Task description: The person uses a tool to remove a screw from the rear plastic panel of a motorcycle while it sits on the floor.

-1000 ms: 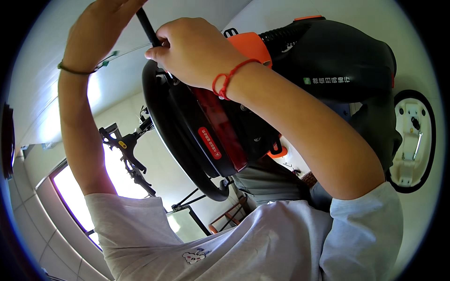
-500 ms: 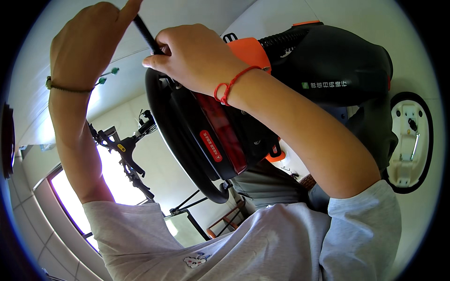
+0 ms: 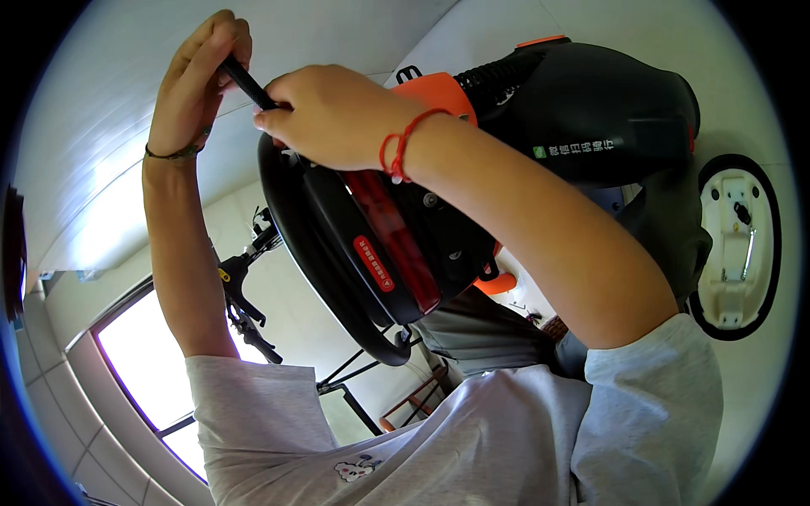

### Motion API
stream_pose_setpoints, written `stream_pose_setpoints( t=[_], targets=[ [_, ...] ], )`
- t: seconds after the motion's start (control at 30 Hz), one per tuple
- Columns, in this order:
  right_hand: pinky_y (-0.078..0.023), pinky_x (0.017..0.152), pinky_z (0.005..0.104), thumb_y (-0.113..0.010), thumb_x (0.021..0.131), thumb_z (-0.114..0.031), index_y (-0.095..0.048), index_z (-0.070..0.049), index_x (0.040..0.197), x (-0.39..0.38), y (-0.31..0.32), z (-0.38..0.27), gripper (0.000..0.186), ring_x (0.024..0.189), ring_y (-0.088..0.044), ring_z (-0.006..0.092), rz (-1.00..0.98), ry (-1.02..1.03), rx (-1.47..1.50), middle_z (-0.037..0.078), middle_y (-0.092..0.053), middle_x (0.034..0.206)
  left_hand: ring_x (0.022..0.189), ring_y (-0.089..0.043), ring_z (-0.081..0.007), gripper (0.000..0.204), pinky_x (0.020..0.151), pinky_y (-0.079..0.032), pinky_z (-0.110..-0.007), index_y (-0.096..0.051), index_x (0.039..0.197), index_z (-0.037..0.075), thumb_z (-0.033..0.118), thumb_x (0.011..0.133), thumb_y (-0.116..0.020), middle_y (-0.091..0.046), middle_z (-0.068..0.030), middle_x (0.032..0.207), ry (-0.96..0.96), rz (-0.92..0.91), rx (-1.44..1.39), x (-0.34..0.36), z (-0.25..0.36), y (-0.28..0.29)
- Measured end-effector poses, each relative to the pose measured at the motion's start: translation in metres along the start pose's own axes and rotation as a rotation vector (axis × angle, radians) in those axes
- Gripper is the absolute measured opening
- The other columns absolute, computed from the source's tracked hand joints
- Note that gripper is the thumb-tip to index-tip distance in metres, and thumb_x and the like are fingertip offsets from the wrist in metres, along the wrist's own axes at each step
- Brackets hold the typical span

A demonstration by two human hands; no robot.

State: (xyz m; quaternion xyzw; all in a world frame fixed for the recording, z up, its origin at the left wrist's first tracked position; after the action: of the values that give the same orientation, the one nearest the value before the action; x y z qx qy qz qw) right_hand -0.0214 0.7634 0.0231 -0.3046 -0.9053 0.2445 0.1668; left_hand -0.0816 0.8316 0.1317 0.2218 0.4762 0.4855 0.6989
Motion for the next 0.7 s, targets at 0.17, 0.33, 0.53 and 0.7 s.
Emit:
stream_pose_setpoints(
  t=[0.17,0.33,0.53,0.7],
  targets=[
    [-0.049,0.064,0.0316,-0.071,0.097,-0.028,-0.068,0.0,0.099,-0.004,0.006,-0.014,0.028,0.065,-0.062,0.0148,0.198,0.148,-0.253,0.005,-0.067,0.074,0.049,-0.044,-0.0253,0.042,0.054,-0.041,-0.04,-0.062,0.072,-0.004,0.03,0.097,-0.065,-0.049,-0.0188,0.056,0.119,0.331,0.857,-0.001,0.044,-0.017],
    [-0.05,0.066,0.03,-0.078,0.091,-0.02,-0.068,0.001,0.096,-0.006,0.017,-0.011,0.023,0.067,-0.065,0.0147,0.263,0.111,-0.175,0.006,-0.069,0.072,0.056,-0.038,-0.0121,0.042,0.054,-0.031,-0.03,-0.065,0.093,-0.003,0.035,0.103,-0.053,-0.045,-0.0048,0.065,0.266,0.051,0.186,0.003,0.023,-0.027],
    [-0.052,0.068,0.0313,-0.078,0.09,-0.019,-0.071,0.003,0.102,-0.005,0.013,-0.019,0.026,0.07,-0.067,0.0154,0.181,0.176,-0.142,0.009,-0.071,0.077,0.059,-0.031,-0.0057,0.079,0.057,-0.031,-0.022,-0.055,0.138,-0.01,0.059,0.108,-0.03,-0.034,0.0055,0.067,0.211,-0.216,-0.495,-0.015,-0.011,-0.028],
    [-0.052,0.07,0.0316,-0.076,0.092,-0.021,-0.072,0.003,0.107,-0.002,0.009,-0.016,0.029,0.073,-0.068,0.0177,0.105,0.129,-0.113,0.012,-0.073,0.081,0.061,-0.031,-0.0056,0.08,0.06,-0.039,-0.023,-0.042,0.146,-0.01,0.059,0.107,-0.039,-0.033,0.005,0.072,0.104,-0.25,-0.554,-0.011,-0.024,-0.021]
  ],
)
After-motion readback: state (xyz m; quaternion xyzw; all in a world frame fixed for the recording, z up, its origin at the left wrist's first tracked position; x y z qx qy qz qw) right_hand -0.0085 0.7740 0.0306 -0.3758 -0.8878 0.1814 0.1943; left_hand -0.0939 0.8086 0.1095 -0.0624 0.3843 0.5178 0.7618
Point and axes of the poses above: each hand's wrist, its own x-axis towards the middle knuckle, its own y-axis out of the back of the hand, z = x × y, the point moved 8 cm from there along x, towards the middle knuckle
